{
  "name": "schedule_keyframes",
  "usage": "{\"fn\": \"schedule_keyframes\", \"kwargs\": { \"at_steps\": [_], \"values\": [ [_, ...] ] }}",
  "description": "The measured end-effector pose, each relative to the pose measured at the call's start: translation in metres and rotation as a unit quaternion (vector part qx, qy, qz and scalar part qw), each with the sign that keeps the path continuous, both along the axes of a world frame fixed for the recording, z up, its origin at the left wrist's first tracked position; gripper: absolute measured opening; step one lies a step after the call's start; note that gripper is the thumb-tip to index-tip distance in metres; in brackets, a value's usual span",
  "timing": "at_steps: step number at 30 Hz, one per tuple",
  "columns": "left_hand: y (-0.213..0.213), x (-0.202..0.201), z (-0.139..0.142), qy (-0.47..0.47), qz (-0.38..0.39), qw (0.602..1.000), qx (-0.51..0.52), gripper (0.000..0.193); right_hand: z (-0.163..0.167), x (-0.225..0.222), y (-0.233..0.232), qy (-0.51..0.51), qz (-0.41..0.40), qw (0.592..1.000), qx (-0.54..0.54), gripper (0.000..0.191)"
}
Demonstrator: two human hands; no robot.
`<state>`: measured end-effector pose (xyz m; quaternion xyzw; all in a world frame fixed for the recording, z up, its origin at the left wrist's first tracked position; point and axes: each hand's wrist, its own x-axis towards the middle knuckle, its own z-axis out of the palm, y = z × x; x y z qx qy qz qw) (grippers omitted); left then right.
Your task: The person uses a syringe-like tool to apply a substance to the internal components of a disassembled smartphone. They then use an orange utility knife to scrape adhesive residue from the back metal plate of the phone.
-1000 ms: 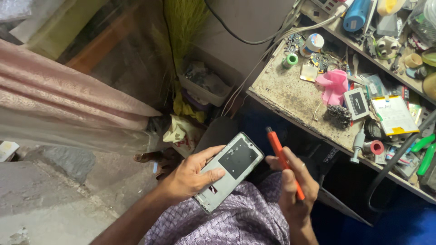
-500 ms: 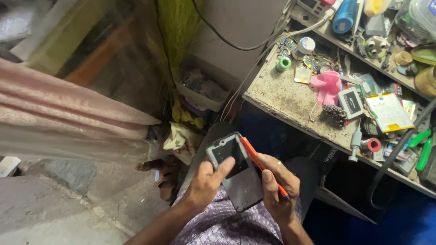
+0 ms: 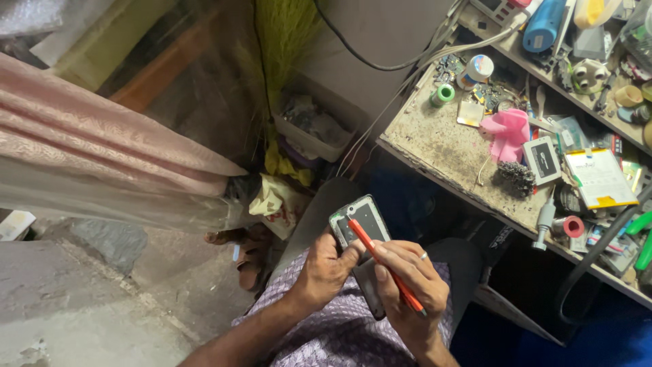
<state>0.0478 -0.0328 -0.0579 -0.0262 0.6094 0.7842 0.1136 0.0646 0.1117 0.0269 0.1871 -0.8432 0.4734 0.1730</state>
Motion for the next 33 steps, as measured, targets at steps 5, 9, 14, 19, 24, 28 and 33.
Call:
{"fn": "schedule_keyframes", "kwargs": {
  "at_steps": [5, 9, 14, 19, 24, 28, 33],
  "values": [
    [-0.002, -0.003, 0.004, -0.013, -0.017, 0.999, -0.025, 0.025, 0.001, -0.002, -0.004, 0.016, 0.006, 1.000, 0.011, 0.025],
    [-0.006, 0.000, 0.010, -0.005, -0.037, 0.990, 0.135, 0.030, 0.003, 0.000, -0.005, 0.027, 0.045, 0.997, 0.059, 0.030],
    [-0.006, -0.001, 0.013, 0.008, -0.043, 0.999, -0.003, 0.030, 0.002, 0.001, -0.006, 0.040, -0.014, 0.998, 0.041, 0.028],
    [-0.007, -0.003, 0.013, -0.029, -0.057, 0.998, -0.008, 0.026, -0.001, 0.004, -0.008, 0.031, 0.011, 0.999, 0.022, 0.027],
    [-0.004, -0.003, 0.016, 0.000, -0.041, 0.998, 0.039, 0.023, -0.004, 0.007, -0.011, 0.026, -0.031, 0.999, 0.004, 0.025],
    [-0.003, -0.003, 0.018, 0.012, -0.037, 0.999, 0.012, 0.022, -0.003, 0.008, -0.011, 0.031, -0.032, 0.999, 0.014, 0.024],
    [-0.001, -0.001, 0.018, -0.012, -0.032, 0.999, 0.011, 0.023, -0.002, 0.007, -0.010, 0.052, 0.002, 0.998, 0.022, 0.024]
  ]
}}
